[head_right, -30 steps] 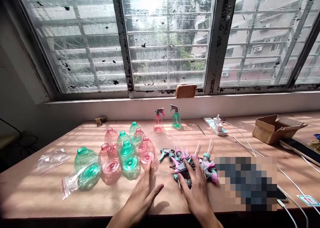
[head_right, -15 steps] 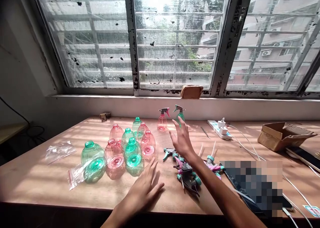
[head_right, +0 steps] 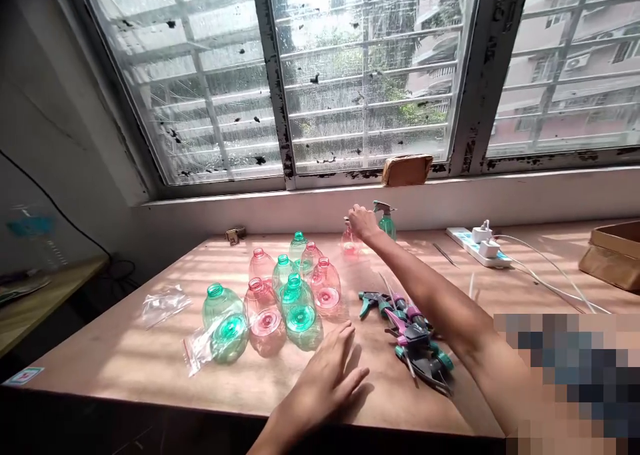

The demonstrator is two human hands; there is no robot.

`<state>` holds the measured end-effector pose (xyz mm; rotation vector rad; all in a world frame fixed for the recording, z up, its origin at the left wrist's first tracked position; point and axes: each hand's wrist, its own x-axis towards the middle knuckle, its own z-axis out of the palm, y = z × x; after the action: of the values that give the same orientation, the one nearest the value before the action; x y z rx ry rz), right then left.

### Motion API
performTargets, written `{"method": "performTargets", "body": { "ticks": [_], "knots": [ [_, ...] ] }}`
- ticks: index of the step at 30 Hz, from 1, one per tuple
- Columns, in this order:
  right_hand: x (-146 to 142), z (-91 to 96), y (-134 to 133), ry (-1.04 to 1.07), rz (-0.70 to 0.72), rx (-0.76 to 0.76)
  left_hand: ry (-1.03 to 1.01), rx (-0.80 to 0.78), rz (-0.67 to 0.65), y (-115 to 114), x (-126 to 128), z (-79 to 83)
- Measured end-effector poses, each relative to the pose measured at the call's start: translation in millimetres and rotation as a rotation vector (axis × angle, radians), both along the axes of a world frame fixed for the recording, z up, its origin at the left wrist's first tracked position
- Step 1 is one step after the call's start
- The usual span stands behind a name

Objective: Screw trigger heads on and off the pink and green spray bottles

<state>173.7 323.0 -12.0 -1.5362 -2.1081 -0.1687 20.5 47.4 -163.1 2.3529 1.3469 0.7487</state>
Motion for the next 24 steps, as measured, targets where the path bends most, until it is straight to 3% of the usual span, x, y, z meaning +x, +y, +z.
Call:
{"method": "performTargets", "body": {
  "ticks": [4,11,15,19,24],
  "knots": [
    [26,-22.2,-49,0.117,-0.067,-0.051,-0.029,-0.007,-0.034,2,0,0.8],
    [118,-68.1,-184,0.597,-0.189,-0.007,-0.132,0.017,-0.027,6,4,-1.5],
    [138,-110.8,-243,0.893,-0.046,-0.064,-0.204,0.050,-0.028,4,7,0.0],
    [133,-145.9,-263,1.102,0.060,-0.135,-0.226,0.105,-0.101,1,4,5.4],
    [135,-156.6,-261,1.400,0.235,-0.373,-0.257,0.191,-0.177,1,1,11.3]
  ]
}}
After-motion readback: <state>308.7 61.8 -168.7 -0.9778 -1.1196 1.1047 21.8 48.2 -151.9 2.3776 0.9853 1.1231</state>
